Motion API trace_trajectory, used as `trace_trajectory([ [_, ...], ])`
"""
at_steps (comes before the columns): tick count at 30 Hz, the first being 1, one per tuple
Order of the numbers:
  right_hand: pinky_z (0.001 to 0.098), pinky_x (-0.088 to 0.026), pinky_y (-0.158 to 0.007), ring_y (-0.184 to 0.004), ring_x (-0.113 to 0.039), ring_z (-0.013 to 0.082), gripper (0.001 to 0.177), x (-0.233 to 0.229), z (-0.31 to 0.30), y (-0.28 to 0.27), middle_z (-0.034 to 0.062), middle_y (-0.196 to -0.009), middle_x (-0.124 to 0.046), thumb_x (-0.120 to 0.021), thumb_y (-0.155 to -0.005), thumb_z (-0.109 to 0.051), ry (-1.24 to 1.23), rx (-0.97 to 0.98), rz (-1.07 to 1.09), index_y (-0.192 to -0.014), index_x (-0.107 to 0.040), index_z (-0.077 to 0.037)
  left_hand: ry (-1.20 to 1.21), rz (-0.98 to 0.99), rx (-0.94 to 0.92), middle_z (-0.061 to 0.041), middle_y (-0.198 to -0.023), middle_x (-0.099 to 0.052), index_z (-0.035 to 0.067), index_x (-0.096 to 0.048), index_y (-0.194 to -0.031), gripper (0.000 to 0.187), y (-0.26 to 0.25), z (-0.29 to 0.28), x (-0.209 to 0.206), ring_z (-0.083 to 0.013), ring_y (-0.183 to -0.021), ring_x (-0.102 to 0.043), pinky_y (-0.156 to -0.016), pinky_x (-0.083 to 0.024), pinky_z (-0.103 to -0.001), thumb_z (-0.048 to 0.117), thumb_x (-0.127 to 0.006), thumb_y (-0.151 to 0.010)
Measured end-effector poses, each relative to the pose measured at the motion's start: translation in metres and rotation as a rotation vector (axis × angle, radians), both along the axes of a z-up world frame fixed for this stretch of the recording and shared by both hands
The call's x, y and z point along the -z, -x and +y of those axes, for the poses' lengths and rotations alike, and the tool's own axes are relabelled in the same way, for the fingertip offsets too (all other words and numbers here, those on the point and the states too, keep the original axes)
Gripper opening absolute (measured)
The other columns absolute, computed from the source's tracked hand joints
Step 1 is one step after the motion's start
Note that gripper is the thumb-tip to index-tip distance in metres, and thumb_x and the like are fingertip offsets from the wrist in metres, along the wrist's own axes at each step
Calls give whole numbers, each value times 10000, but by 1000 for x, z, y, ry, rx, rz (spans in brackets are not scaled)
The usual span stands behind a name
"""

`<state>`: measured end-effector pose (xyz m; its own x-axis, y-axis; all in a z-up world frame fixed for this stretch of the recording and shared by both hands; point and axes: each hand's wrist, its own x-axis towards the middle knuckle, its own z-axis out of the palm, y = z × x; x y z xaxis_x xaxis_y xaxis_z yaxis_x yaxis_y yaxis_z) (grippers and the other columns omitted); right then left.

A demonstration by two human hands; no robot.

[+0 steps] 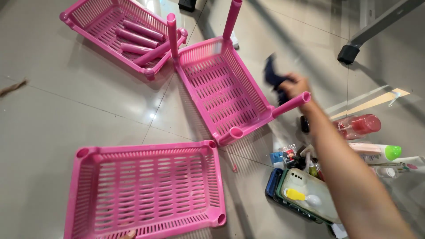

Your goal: The person wipes a pink plastic basket with a cloth, then inserts four vertical poles into the basket's corners. They attach a second basket on top to form a two-tier rack and place several small items inside the lower basket.

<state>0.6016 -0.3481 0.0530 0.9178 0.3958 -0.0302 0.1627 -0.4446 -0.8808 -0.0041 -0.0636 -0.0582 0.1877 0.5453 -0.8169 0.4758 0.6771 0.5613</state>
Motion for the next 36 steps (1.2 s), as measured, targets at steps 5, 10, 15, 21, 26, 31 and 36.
trace_trajectory([
  [5, 206, -435, -672, -749, -540, 45, 52, -149, -2, 47, -45, -880, -615, -726, -1012, -148, -349, -13, -138, -979, -688, -135, -31, -163, -43, -112, -1188, -695, 166, -498, -1421, 726, 27, 6, -10, -278, -967, -717, -751, -611, -495, -6, -688, -742],
  [10, 285, -573, -952, -1057, -669, 126, 141, -279, 65, 186, 30, -1226, -680, -686, -885, -72, -215, -492, -470, -988, -590, -56, 9, -513, -166, -88, -1207, -667, 148, -510, -1420, 716, 36, 6, -49, -241, -1020, -684, -820, -599, -500, -4, -691, -744],
  [15, 341, -575, -909, -1082, -696, 224, 334, -273, 180, 308, 114, -1155, -672, -750, -841, -101, 20, -1128, -523, -1156, -639, -98, 242, -475, -39, -149, -1188, -713, 7, -596, -1302, 515, 41, 25, -99, -261, -1010, -739, -862, -631, -460, 326, -636, -899],
  [21, 472, -506, -861, -1006, -660, 357, 330, -149, 254, 412, 173, -1037, -677, -656, -861, -103, 356, -1122, -227, -1171, -545, -79, 302, -201, 374, -157, -946, -790, -9, -695, -1096, 653, 56, 50, -132, -268, -852, -783, -743, -639, -401, 590, -535, -891],
  [26, 479, -510, -876, -1045, -625, 391, 294, -71, 295, 443, 188, -1070, -654, -698, -882, -140, 181, -693, -288, -1126, -566, -41, 173, 121, 913, -127, -696, -662, -36, -641, -851, 726, 86, 110, -149, -296, -662, -687, -601, -500, -386, 674, -538, -959],
  [31, 463, -476, -975, -1109, -588, 401, 424, -21, 302, 486, 229, -1160, -630, -735, -806, -100, 23, -431, -300, -1181, -579, 23, -906, 4, 742, -209, -839, -723, 66, -599, -1105, 427, 54, 119, -135, -425, -791, -704, -683, -523, -506, 460, -496, -976],
  [36, 430, -445, -1116, -1301, -532, 397, 554, 2, 280, 514, 218, -1381, -608, -647, -752, 48, 85, -775, -540, -1305, -603, 47, -924, 16, 617, -223, -924, -721, 112, -507, -1262, 330, 32, 92, -120, -460, -830, -689, -685, -515, -552, 345, -439, -1038],
])
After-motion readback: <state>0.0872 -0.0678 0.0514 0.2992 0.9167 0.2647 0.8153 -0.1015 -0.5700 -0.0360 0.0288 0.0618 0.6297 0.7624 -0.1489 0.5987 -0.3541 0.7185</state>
